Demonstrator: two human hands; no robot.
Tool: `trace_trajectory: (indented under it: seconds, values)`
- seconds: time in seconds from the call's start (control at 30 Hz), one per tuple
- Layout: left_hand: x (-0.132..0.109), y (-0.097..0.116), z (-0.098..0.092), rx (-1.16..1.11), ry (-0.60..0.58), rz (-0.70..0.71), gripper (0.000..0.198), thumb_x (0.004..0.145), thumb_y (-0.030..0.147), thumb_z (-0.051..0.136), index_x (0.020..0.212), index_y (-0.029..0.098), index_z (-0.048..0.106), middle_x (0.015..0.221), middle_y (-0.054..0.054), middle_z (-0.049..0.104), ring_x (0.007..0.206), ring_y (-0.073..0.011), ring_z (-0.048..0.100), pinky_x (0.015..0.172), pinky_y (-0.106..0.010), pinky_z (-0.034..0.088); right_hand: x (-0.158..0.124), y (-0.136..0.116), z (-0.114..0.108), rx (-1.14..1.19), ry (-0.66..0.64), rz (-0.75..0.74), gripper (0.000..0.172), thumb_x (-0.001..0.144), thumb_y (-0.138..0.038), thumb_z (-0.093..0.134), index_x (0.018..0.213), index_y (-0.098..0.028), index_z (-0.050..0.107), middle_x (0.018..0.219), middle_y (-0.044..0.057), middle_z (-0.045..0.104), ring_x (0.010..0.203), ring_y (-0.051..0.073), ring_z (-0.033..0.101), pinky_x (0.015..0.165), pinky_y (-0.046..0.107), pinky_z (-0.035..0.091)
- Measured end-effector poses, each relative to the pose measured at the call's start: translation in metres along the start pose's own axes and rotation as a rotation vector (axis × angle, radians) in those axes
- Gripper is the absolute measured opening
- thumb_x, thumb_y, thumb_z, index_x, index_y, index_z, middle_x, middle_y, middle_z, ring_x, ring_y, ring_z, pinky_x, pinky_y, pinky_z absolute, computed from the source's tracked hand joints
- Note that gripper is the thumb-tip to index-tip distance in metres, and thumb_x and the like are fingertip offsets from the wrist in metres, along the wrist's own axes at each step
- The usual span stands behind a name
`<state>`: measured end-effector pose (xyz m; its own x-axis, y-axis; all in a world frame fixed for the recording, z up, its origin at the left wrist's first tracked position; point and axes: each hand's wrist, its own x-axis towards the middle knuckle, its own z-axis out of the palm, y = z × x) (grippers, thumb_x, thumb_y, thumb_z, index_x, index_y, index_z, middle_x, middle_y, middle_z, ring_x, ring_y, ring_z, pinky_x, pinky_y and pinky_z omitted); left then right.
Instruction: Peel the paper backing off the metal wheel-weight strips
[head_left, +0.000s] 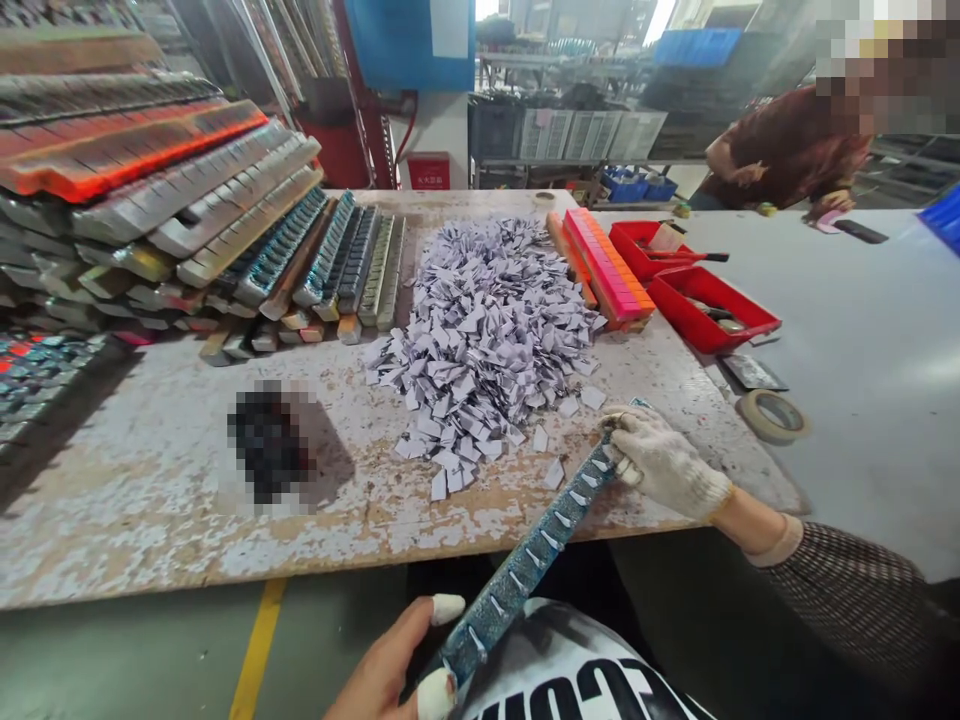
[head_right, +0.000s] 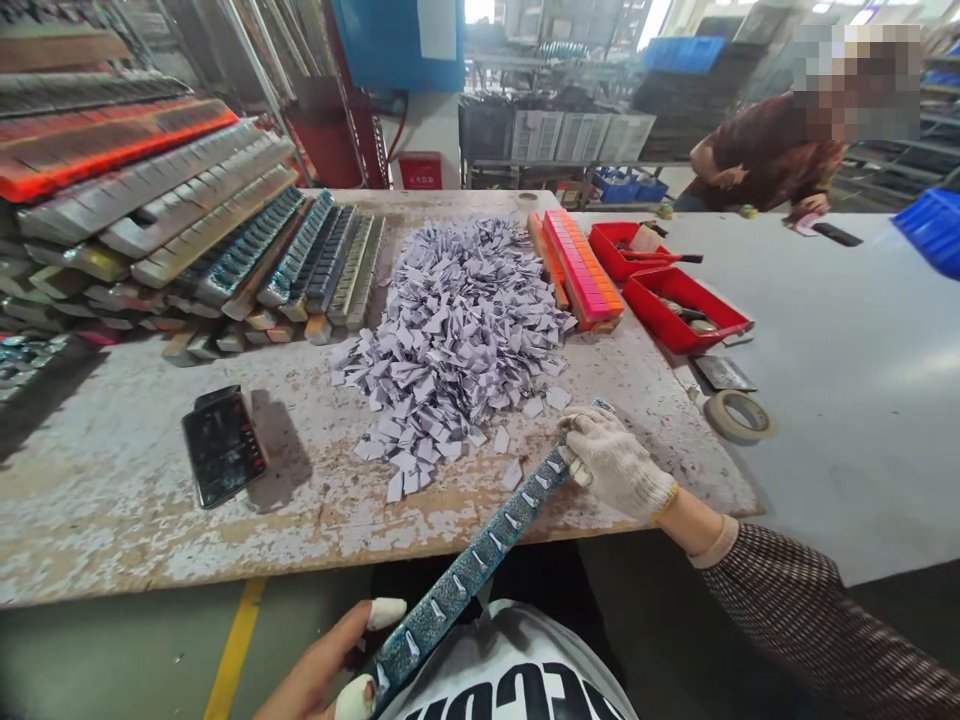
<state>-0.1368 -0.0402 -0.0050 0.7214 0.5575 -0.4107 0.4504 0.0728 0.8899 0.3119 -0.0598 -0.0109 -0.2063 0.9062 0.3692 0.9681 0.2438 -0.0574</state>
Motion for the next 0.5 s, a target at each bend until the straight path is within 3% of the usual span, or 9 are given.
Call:
trace_trajectory:
  seconds: [0.1,0.17,0.2,0.3,0.37,0.5]
  values:
    - [0.014,0.024,-0.01,0.199,0.084,0.036,0.047,0.099,0.06,0.051,0.126,0.025,0.064,0.12,-0.007,0.073,0.107,-0.0259,0.067,0.098,-0.036,0.056,-0.006,-0.001,0.005,0.013,0.048,0.05,0.016,0.099,-0.023,0.054,0.086,-0.021,0.062,0.12,0.015,0.068,0.122,0.032,0.062,0.108,0.055,0.051]
    - [0.037,0.048,-0.013,0.409,0.161,0.088,0.037,0.103,0.051,0.045,0.107,0.02,0.066,0.1,-0.007,0.072,0.09,-0.0232,0.067,0.087,-0.034,0.057,-0.009,-0.002,0.005,0.034,0.078,0.092,0.02,0.1,-0.027,0.055,0.081,-0.022,0.059,0.119,0.015,0.068,0.121,0.033,0.063,0.107,0.054,0.052]
    - [0.052,0.063,-0.012,0.522,0.17,0.124,0.032,0.103,0.046,0.047,0.103,0.019,0.065,0.1,-0.007,0.072,0.091,-0.0237,0.067,0.086,-0.035,0.056,-0.011,-0.002,0.004,0.066,0.094,0.13,0.021,0.1,-0.031,0.057,0.08,-0.023,0.059,0.119,0.014,0.068,0.12,0.033,0.063,0.106,0.054,0.053]
    - [0.111,0.106,0.0,0.809,0.171,0.235,0.023,0.104,0.033,0.048,0.119,0.02,0.059,0.113,-0.008,0.071,0.104,-0.0251,0.069,0.093,-0.036,0.054,-0.016,-0.002,-0.002,0.193,0.153,0.272,0.022,0.099,-0.041,0.059,0.084,-0.025,0.062,0.117,0.012,0.069,0.113,0.033,0.066,0.101,0.054,0.056]
    - [0.153,0.129,0.013,0.998,0.162,0.226,0.025,0.103,0.031,0.051,0.126,0.02,0.054,0.119,-0.01,0.07,0.107,-0.0257,0.071,0.091,-0.035,0.055,-0.022,-0.004,-0.007,0.309,0.214,0.376,0.02,0.1,-0.044,0.054,0.095,-0.027,0.064,0.109,0.011,0.07,0.101,0.031,0.07,0.089,0.051,0.061]
    - [0.212,0.147,0.034,1.076,0.17,0.186,0.035,0.099,0.028,0.058,0.13,0.014,0.049,0.116,-0.017,0.069,0.105,-0.032,0.073,0.087,-0.041,0.058,-0.041,-0.011,-0.016,0.484,0.305,0.506,0.031,0.105,-0.045,0.041,0.124,-0.03,0.06,0.091,0.008,0.069,0.074,0.028,0.07,0.056,0.042,0.058]
